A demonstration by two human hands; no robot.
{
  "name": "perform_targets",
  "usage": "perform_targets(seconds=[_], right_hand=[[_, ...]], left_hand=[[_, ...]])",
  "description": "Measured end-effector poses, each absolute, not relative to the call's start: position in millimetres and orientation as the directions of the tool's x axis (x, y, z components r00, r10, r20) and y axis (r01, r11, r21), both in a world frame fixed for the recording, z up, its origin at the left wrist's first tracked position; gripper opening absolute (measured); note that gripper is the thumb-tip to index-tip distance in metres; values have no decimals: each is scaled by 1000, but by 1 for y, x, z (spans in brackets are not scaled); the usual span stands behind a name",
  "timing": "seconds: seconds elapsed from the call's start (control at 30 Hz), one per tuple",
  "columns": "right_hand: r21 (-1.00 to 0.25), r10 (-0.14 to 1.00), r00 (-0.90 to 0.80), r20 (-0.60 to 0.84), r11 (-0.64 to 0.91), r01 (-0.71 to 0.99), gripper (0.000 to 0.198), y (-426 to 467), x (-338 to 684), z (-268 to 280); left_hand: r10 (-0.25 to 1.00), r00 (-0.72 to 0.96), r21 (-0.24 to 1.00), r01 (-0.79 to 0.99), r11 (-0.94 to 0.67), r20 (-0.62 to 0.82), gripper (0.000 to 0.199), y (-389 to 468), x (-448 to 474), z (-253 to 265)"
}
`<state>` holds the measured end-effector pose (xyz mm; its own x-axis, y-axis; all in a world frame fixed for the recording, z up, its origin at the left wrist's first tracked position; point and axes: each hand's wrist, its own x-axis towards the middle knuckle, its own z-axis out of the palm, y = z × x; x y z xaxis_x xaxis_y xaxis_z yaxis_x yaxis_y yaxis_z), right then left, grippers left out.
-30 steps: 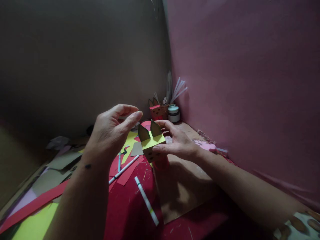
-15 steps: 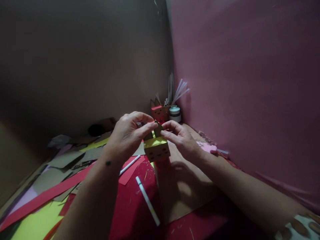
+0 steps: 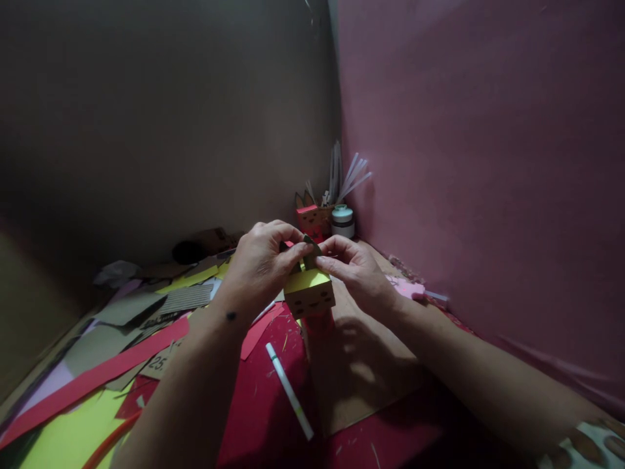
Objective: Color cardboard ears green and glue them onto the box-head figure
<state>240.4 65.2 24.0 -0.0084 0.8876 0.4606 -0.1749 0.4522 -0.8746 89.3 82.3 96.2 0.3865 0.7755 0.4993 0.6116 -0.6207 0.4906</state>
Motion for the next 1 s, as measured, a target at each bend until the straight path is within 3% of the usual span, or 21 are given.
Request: perform_targets(seconds=[0.3,0.57,1.0], right_hand=[[-871,884,0,467,460,-171,14,66,241,26],[-874,886,7,463,458,-160,13,64,241,28],[-865,878,-9,479,470,-179,13,64,242,26]], left_hand=[[786,365,513,606,-608,499,14,80,92,96],[813,293,601,558,-573,503,28,76,96,97],[851,261,649,556,-519,456,25,84,102,95]])
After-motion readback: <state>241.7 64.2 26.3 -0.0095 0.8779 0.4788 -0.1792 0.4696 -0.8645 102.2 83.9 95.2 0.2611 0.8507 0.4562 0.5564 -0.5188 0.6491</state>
